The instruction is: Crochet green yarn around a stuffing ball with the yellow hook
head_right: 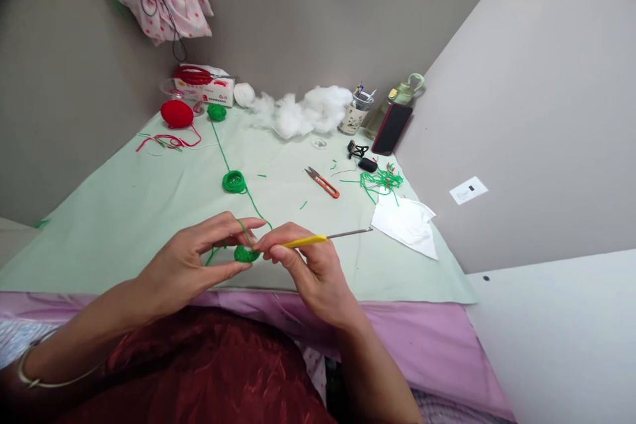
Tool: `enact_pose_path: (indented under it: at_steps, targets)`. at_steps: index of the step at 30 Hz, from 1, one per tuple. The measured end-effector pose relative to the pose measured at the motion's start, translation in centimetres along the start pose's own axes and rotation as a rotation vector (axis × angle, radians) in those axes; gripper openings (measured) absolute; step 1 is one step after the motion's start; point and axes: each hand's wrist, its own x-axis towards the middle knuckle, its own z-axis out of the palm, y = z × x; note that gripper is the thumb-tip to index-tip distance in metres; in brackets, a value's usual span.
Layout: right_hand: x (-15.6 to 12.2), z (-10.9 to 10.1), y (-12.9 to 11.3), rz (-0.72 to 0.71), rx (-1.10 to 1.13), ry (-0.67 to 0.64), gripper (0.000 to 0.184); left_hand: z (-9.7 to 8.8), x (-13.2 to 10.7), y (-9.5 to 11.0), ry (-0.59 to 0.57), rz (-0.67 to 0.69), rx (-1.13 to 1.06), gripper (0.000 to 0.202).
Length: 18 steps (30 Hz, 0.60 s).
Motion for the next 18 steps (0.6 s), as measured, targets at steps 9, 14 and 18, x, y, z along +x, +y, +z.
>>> enact_pose_path:
  at_steps: [9,14,18]
  targets:
    - [0.3,0.5,0.3,-0.233,-0.333,-0.074,0.017,0.2,0.3,-0.4,0.010,-0.121,-0.060,0.043]
    - [-1.0,1.8,1.2,-0.498,-0.735,0.079,0.021,0.7,0.3,0.2,0.109,-0.239,-0.176,0.046]
    - [-1.7,2.7,1.8,-0.643,-0.981,0.181,0.026,1.6,-0.4,0.5,0.169,-0.217,-0.311,0.037]
